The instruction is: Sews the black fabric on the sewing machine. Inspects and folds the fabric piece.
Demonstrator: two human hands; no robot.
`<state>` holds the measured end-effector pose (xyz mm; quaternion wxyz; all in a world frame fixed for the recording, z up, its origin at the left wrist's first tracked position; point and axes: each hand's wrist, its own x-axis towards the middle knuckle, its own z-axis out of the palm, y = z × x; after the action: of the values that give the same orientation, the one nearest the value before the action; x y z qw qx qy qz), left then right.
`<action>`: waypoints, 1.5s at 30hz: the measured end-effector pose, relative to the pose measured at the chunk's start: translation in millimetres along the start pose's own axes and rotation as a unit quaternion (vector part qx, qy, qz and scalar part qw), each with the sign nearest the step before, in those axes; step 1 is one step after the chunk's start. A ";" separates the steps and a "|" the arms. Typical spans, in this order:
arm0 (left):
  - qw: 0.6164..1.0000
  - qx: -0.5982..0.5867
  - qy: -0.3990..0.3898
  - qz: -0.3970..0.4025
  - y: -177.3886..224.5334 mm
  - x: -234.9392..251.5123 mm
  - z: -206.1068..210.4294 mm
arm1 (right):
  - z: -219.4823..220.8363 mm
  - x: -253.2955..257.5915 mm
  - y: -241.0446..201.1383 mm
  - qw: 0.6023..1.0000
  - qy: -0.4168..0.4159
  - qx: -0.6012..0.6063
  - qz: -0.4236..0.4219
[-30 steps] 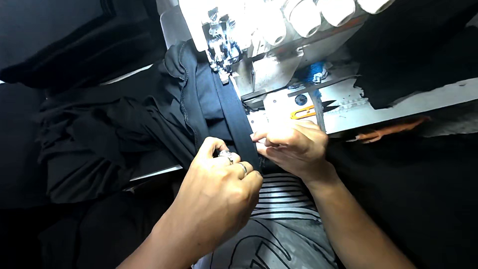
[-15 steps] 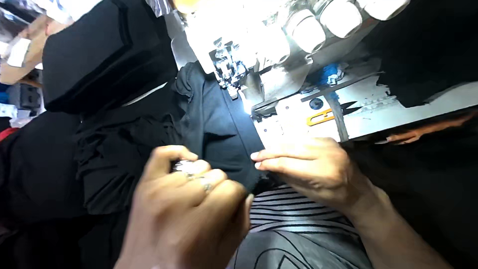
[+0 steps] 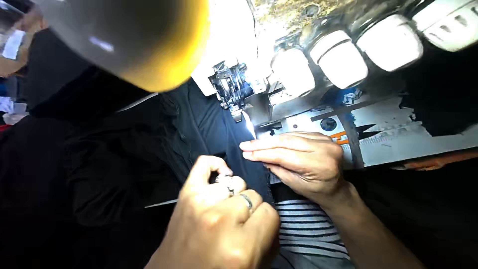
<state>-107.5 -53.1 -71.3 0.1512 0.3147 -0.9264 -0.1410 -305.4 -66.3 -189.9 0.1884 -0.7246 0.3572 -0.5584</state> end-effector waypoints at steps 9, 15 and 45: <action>0.996 0.077 0.025 -0.023 -14.0 11.0 28.8 | 12.9 1.2 11.0 0.997 0.070 -0.002 -0.023; 0.991 0.112 0.030 -0.068 -6.9 8.9 9.6 | 13.0 3.2 11.3 0.997 0.069 -0.001 -0.026; 0.964 0.130 0.100 -0.212 -33.6 -11.6 18.8 | -19.6 -34.8 -23.8 0.987 0.014 0.049 0.156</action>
<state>-87.5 -68.4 -102.7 0.1676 0.5329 -0.8292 -0.0163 -320.8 -22.5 -191.4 0.3033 -0.6424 0.4404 -0.5489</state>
